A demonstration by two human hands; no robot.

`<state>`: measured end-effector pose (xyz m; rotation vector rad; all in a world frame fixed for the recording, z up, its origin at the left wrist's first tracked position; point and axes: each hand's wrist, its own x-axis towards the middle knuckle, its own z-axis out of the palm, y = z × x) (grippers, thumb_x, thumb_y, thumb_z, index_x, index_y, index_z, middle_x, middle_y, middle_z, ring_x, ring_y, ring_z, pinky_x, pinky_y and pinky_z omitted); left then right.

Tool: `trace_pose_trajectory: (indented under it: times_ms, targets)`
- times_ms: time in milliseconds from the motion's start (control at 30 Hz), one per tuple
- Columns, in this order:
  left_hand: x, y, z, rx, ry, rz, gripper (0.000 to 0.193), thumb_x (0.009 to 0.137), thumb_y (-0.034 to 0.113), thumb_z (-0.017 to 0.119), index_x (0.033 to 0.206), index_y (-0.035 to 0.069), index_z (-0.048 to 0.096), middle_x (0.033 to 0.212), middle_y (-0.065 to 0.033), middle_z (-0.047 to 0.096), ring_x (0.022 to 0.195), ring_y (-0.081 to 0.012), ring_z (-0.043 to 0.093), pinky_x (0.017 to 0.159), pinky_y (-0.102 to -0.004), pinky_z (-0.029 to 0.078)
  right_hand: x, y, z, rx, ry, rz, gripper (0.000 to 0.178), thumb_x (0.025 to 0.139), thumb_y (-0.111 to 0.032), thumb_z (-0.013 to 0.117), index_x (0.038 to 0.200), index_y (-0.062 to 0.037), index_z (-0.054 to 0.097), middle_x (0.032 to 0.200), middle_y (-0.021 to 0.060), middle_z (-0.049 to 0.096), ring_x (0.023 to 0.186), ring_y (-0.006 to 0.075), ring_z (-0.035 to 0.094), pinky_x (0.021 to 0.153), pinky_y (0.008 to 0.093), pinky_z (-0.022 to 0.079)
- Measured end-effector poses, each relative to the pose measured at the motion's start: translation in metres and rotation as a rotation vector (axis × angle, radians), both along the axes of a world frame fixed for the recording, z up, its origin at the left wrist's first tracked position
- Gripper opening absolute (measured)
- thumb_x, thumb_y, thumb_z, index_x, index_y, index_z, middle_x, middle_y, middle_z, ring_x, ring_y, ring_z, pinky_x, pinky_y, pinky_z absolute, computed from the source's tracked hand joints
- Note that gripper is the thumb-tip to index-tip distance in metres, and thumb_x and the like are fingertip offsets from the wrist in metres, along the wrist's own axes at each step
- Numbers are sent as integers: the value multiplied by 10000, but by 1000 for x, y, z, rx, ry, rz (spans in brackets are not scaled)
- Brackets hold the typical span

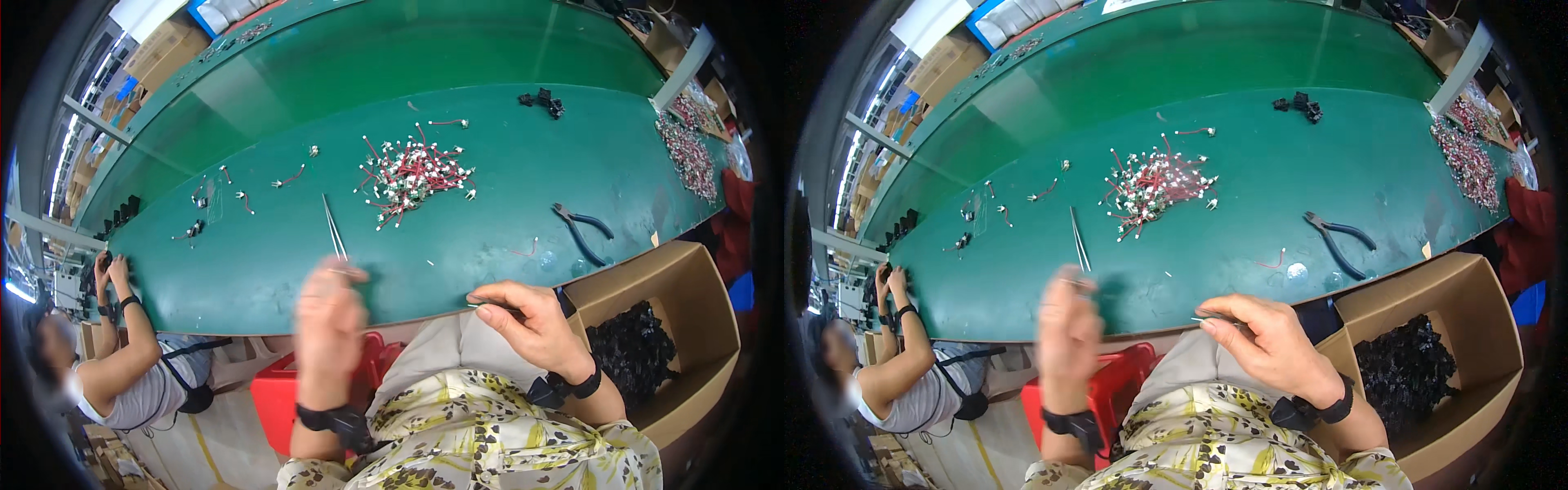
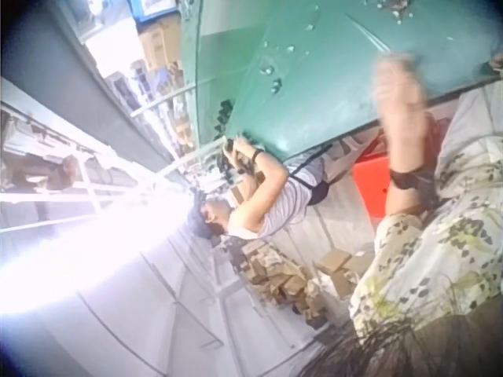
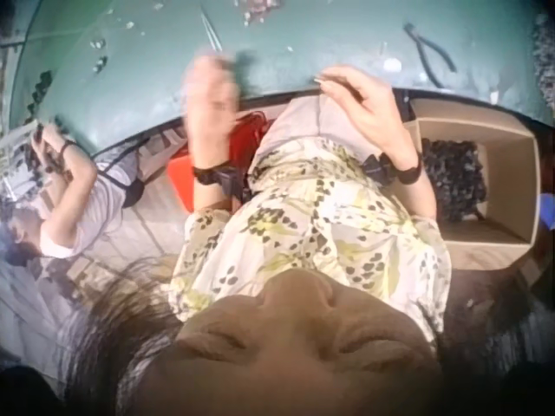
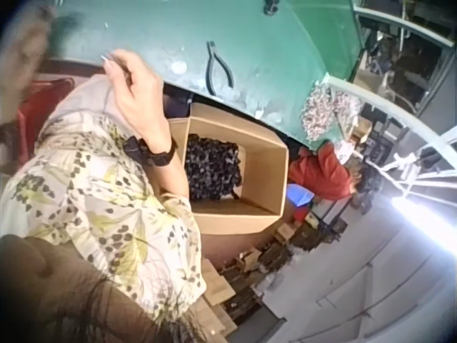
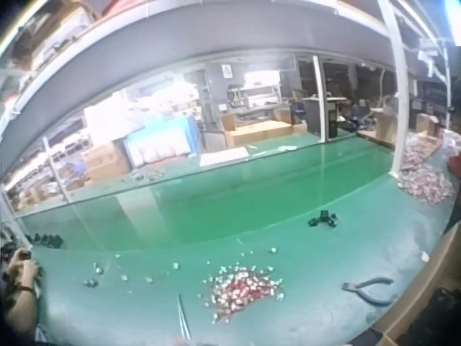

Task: The person sits at a green workbench and uses tweezers to insert small red and white wires into black plastic connectors. They repeatedly pick up a connector, insert a wire, and place the finished unit on the table. A pair of pliers and a pile of loose wires are visible on the table.

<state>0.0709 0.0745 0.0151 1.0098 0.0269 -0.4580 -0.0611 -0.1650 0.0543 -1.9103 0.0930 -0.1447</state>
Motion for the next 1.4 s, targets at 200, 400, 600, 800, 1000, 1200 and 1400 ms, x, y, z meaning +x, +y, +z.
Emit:
trace_pose_trajectory:
  times_ms: [200, 400, 600, 800, 1000, 1200, 1400]
  targets:
    - [47, 51, 30, 709, -512, 580, 435, 978, 204, 572, 1379, 72, 469, 1083, -58, 626, 629, -18, 452, 532, -178, 377, -1, 1, -2, 3, 86, 6, 216, 915, -135, 649, 1073, 13, 650, 910, 125, 690, 709, 169, 645, 610, 268, 507]
    - [-15, -37, 18, -223, 165, -318, 584, 1026, 443, 373, 1404, -2, 391, 1183, -151, 601, 1020, -239, 570, 875, -343, 483, 8, 14, 5, 56, 38, -55, 259, 812, -62, 745, 1058, -16, 679, 841, 45, 669, 609, 75, 509, 542, 224, 427]
    - [-39, -84, 24, -416, 350, -449, 618, 1032, 451, 325, 1462, 9, 307, 1435, -224, 397, 1262, -296, 475, 1062, -401, 423, 4, 7, -7, 53, -62, -210, 316, 764, -21, 760, 1071, -30, 687, 851, 37, 676, 585, 59, 482, 513, 232, 411]
    - [-46, -99, 22, -437, 375, -505, 623, 1030, 415, 351, 1495, 16, 235, 1524, -236, 264, 1332, -314, 409, 1094, -392, 389, -2, -2, -7, -117, 14, -198, 298, 781, -28, 747, 1072, -17, 684, 887, 84, 702, 730, 108, 675, 590, 242, 506]
    - [-43, -93, 20, -322, 263, -618, 582, 1005, 230, 486, 1485, -6, 256, 1527, -225, 274, 1373, -290, 369, 1121, -393, 355, -1, -11, -12, 238, 141, -170, 216, 825, -26, 725, 1028, 34, 682, 922, 81, 716, 818, 78, 659, 705, 225, 540]
    - [-41, -81, 5, -46, 134, -559, 408, 961, 49, 549, 1356, -27, 482, 1450, -180, 420, 1232, -246, 534, 1074, -383, 421, 16, -15, -11, 379, 188, -126, 161, 846, -47, 717, 985, 30, 692, 940, 59, 711, 858, 70, 636, 754, 225, 531]
    - [-27, -85, -7, 3, -118, -475, 340, 958, 46, 563, 1290, -25, 543, 1234, -148, 585, 1136, -272, 604, 982, -360, 505, 92, -67, -3, -171, 120, -285, 303, 806, -268, 760, 901, 12, 694, 824, 143, 704, 777, 197, 674, 701, 331, 525]
